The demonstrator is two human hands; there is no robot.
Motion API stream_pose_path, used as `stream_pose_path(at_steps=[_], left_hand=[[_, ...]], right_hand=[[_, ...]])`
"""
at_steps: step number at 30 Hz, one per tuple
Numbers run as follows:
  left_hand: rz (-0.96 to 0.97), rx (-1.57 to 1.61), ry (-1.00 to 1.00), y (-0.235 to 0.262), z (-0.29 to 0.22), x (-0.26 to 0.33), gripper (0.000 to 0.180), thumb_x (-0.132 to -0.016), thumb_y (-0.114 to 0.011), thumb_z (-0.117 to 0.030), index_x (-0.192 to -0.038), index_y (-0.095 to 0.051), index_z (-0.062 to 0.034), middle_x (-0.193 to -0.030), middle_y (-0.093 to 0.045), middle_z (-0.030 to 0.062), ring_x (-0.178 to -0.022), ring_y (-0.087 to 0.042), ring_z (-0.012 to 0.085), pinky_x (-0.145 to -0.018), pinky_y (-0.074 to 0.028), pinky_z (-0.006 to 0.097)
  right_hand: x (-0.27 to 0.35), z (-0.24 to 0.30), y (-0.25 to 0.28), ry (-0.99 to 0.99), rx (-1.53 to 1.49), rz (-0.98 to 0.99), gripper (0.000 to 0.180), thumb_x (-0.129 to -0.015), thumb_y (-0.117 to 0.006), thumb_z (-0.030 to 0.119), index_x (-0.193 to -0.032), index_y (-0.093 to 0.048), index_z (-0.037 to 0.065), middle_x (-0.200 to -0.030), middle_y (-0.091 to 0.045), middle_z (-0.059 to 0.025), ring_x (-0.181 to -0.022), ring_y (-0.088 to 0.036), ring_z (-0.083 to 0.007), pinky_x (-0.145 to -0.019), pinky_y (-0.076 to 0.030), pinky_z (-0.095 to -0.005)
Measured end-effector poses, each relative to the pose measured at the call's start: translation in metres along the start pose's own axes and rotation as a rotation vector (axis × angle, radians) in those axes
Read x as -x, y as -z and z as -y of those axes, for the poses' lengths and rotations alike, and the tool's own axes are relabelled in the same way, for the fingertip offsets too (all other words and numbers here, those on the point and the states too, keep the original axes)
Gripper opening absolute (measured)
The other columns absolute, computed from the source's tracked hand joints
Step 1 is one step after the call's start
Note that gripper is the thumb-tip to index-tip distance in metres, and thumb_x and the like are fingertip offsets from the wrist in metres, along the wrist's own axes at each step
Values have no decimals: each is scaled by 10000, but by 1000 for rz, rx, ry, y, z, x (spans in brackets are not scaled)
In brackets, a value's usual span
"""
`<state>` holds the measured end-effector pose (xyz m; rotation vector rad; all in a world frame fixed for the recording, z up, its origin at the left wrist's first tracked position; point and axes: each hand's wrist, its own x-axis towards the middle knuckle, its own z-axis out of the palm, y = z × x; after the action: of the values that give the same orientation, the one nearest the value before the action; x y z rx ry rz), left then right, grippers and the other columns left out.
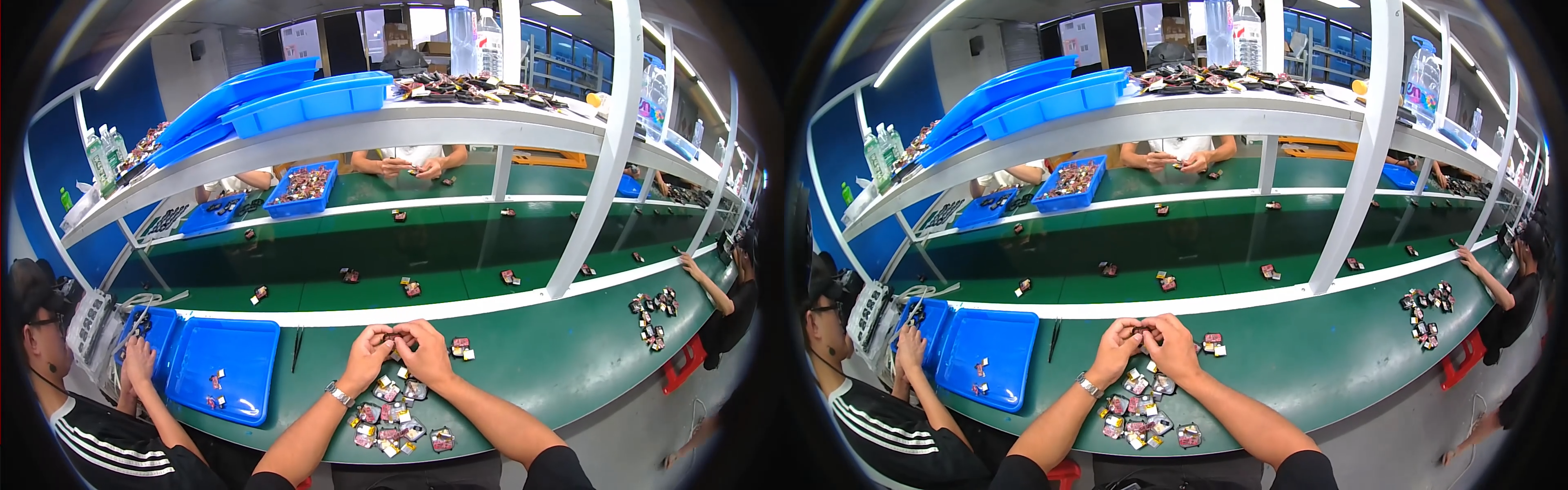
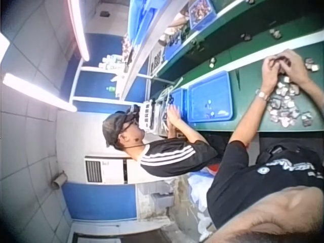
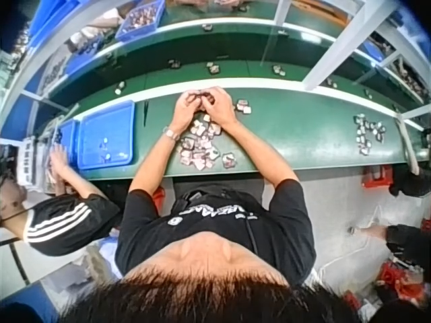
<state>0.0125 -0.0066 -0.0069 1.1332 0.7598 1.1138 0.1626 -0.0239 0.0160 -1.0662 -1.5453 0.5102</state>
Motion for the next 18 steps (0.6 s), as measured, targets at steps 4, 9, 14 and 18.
stream_pose_path(at_steps=[4,9,14,18], left_hand=[[57,8,-21,3,3,-2,207,-947,-507,17,-1151,-487,-12,-1084,-617,76,-967,-589,106,-799,-506,240],[58,3,-16,2,3,-6,233,-947,-506,14,-1177,-484,-9,-1127,-614,102,-984,-595,123,-808,-514,250],[-28,114,-80,5,-8,0,285,-939,-501,-2,-1220,-456,-2,-1211,-585,184,-1062,-619,246,-861,-545,338],[-2,46,-56,6,-7,-8,277,-933,-490,4,-1206,-454,33,-1216,-574,213,-1056,-625,289,-872,-550,375]], right_hand=[[0,1,3,-5,11,18,161,-798,-661,-9,-959,-671,-5,-911,-633,-106,-731,-665,-172,-654,-541,-268],[-1,-2,7,-25,0,47,147,-815,-663,8,-961,-672,-6,-920,-640,-104,-739,-662,-155,-667,-542,-261],[-45,-28,26,-196,-62,-123,133,-834,-646,41,-955,-667,-9,-939,-665,-117,-774,-677,-169,-704,-546,-275],[-103,-95,73,-435,251,-229,160,-772,-698,101,-910,-710,21,-811,-706,-87,-742,-678,-171,-696,-537,-305]])
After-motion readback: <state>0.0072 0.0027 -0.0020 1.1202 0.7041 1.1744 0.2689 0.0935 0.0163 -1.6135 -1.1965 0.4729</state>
